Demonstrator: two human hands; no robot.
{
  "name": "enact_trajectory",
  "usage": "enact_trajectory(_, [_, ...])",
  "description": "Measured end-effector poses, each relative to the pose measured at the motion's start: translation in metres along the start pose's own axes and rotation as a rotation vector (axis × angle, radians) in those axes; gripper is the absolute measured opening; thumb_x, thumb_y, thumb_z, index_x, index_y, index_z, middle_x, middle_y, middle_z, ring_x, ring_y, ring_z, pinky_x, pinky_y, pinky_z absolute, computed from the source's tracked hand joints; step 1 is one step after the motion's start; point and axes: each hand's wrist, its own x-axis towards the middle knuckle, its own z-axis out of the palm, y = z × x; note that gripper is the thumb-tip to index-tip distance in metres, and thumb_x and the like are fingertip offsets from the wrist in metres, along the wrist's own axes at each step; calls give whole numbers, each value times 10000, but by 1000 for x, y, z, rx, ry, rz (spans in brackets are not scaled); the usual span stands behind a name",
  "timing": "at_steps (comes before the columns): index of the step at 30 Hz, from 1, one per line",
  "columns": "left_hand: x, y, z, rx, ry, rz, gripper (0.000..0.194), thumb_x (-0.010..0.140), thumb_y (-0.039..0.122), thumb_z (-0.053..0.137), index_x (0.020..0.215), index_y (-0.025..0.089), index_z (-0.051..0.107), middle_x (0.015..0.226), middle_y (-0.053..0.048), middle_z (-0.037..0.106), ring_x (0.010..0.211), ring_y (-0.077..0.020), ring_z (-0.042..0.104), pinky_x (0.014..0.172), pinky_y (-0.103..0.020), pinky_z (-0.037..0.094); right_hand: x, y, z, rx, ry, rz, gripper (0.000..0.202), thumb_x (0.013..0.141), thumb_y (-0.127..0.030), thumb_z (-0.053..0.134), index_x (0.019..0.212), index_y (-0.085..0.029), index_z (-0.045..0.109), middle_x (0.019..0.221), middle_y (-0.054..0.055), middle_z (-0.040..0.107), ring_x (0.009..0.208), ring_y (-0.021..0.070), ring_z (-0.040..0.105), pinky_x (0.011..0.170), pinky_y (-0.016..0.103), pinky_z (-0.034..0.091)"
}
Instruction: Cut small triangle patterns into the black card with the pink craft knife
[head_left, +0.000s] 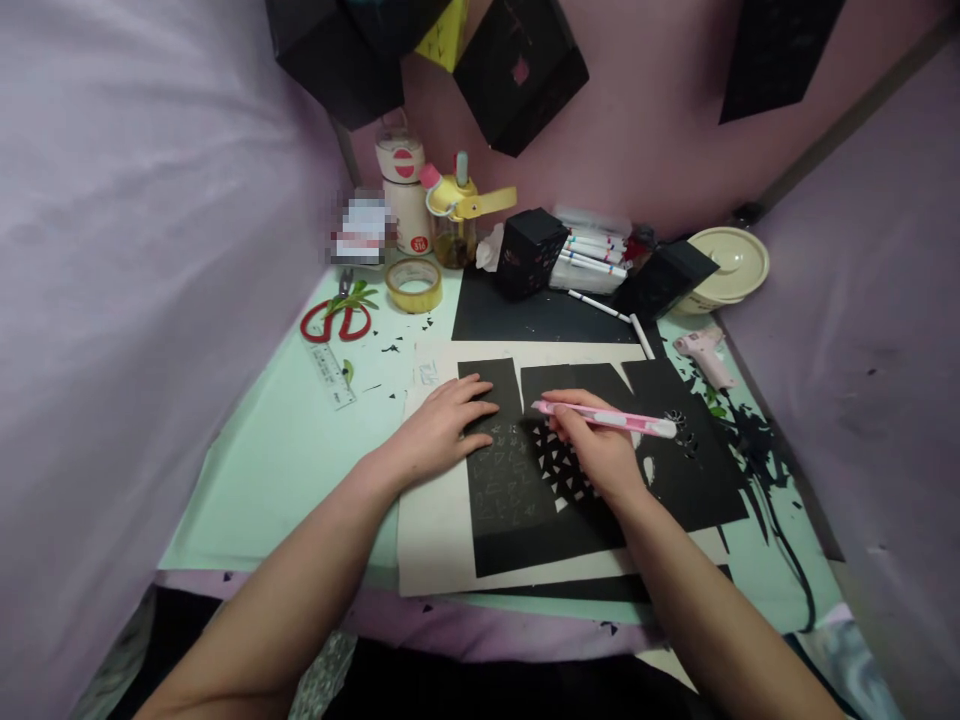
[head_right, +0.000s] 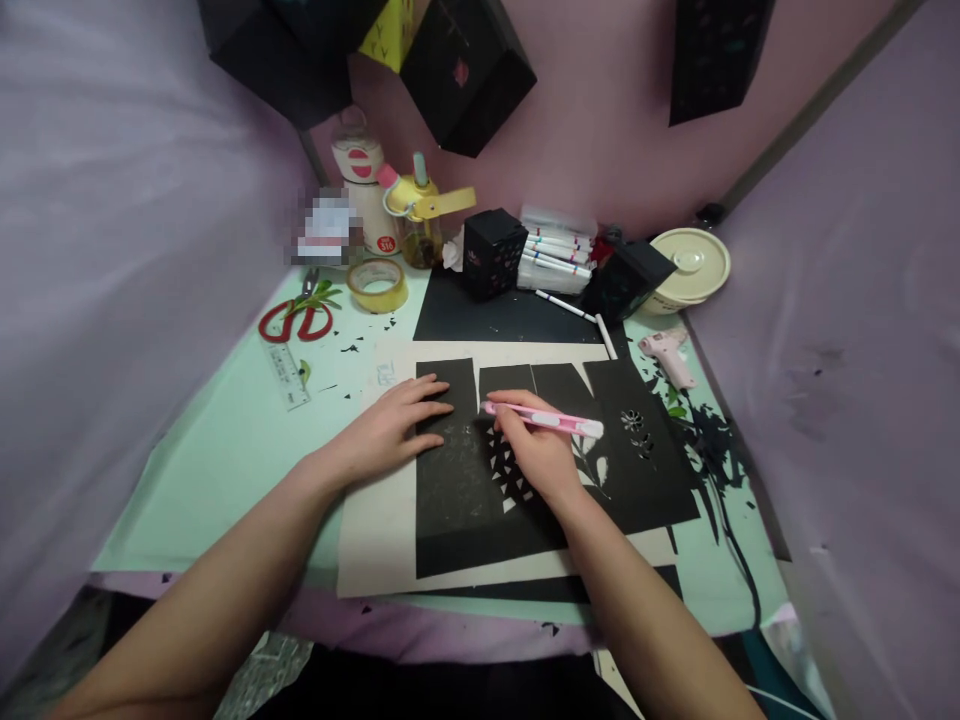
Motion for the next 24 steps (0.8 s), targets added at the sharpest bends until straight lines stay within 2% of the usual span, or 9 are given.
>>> enact_trajectory(3, [-1,-1,0,94,-35,26,355,873,331,680,1221,264,666,1476,-70,496,1440,-303,338,1167,-537,269,-6,-1,0,-67,-8,38,174,853,-301,600,947,-194,700,682,-7,673,600,146,609,594,264,496])
enact_trajectory(6, [0,-1,0,162,-79,69,286,906,272,639,1187,274,693,1474,-66,495,1429,-302,355,1148,-528,301,-11,6,3,-104,18,13,93,839,-296,617,839,-204,629,643,-24,639,577,144,597,569,253,479])
enact_trajectory(9, [0,-1,0,132,-123,89,258,933,232,591,1150,297,714,1451,-47,519,1411,-291,382,1127,-519,334,-14,14,8,-183,22,-60,179,843,-344,653,736,-207,610,664,-8,651,612,151,612,584,253,478])
enact_trajectory(15, [0,-2,0,169,-141,97,268,954,257,567,1180,306,702,1446,-47,523,1416,-280,374,1125,-506,352,-17,18,13,-293,-39,-111,198,856,-377,676,759,-206,657,682,2,699,600,146,636,573,246,483])
enact_trajectory(24, [0,-1,-1,241,-146,144,269,962,253,564,1189,271,706,1436,-92,529,1399,-309,399,1105,-527,394,-17,20,15,-249,-62,-154,167,853,-345,687,766,-207,657,648,-3,689,537,134,624,525,239,472])
